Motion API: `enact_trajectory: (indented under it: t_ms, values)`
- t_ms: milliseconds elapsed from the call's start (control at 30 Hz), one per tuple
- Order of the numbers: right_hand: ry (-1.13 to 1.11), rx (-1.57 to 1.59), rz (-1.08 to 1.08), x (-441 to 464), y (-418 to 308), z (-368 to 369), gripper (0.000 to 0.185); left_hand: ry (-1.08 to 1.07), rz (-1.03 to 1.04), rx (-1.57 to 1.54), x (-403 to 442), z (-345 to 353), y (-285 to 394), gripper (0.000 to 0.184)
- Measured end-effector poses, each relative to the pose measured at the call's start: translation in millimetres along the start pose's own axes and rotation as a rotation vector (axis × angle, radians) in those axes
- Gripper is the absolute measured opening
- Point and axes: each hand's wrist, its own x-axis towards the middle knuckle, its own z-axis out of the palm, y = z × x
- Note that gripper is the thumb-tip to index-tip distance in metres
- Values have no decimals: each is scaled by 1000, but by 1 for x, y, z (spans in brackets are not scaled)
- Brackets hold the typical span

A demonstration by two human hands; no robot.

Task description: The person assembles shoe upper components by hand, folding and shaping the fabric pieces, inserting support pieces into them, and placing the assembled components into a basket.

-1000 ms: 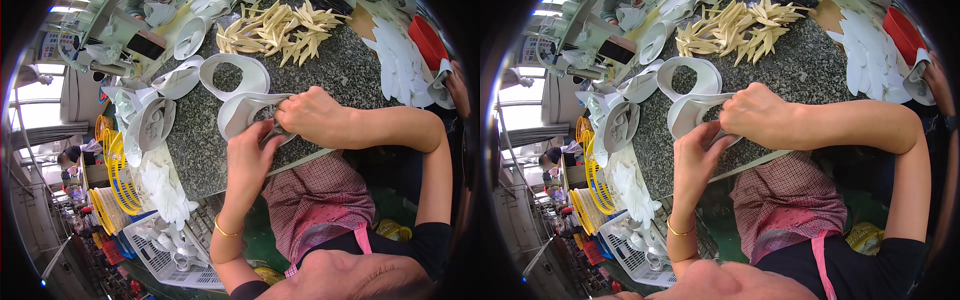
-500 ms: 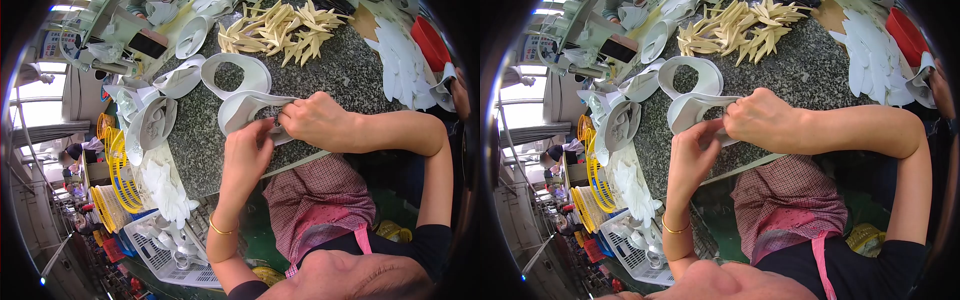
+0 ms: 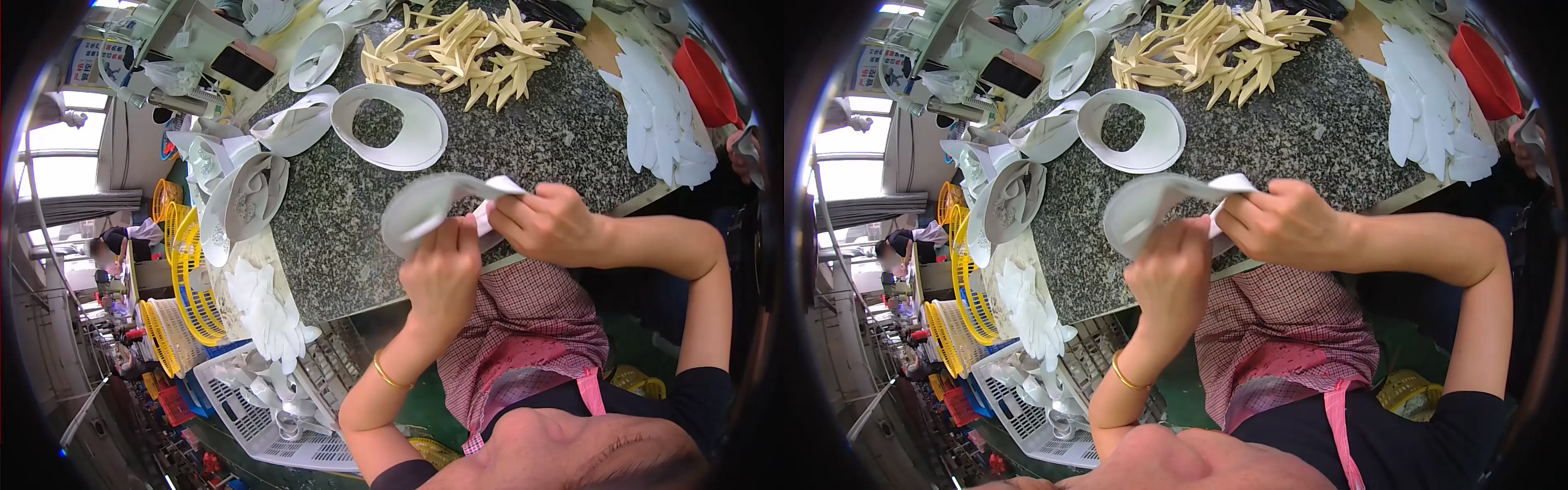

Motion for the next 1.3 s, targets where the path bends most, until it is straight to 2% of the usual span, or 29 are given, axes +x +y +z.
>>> enact_trajectory:
  t_ms: [67,100,167,200,267,333,433,667,767,833,1033,1167,1300]
  values:
    - [27,10,6,-11,-4,2,7,149,82,116,-14,14,5,26]
    - [56,26,16,-15,-5,2,7,151,79,110,-14,16,7,26]
    - [53,41,28,-17,-6,4,13,259,160,232,-15,20,9,22]
    - [61,9,57,-14,-8,3,18,262,162,258,-14,18,10,29]
    - [61,-27,80,-15,-10,1,23,232,136,251,-15,17,14,30]
    - [-48,40,61,-20,-10,1,38,201,114,245,-16,19,16,31]
    - [6,11,39,-23,-9,1,31,245,104,247,-15,23,16,33]
    - [36,-69,10,-24,-12,5,30,187,111,262,-17,23,19,36]
    - [14,-66,9,-26,-15,5,27,174,104,284,-17,23,22,36]
    - [-75,-80,-7,-25,-18,4,24,169,102,304,-17,23,22,36]
    - [-164,-95,-95,-14,-24,-6,26,149,154,308,-27,18,18,34]
    - [-185,-95,-105,-15,-25,-4,27,117,164,241,-31,15,15,34]
    - [-225,-90,-202,-9,-13,-9,26,153,192,140,-32,15,11,34]
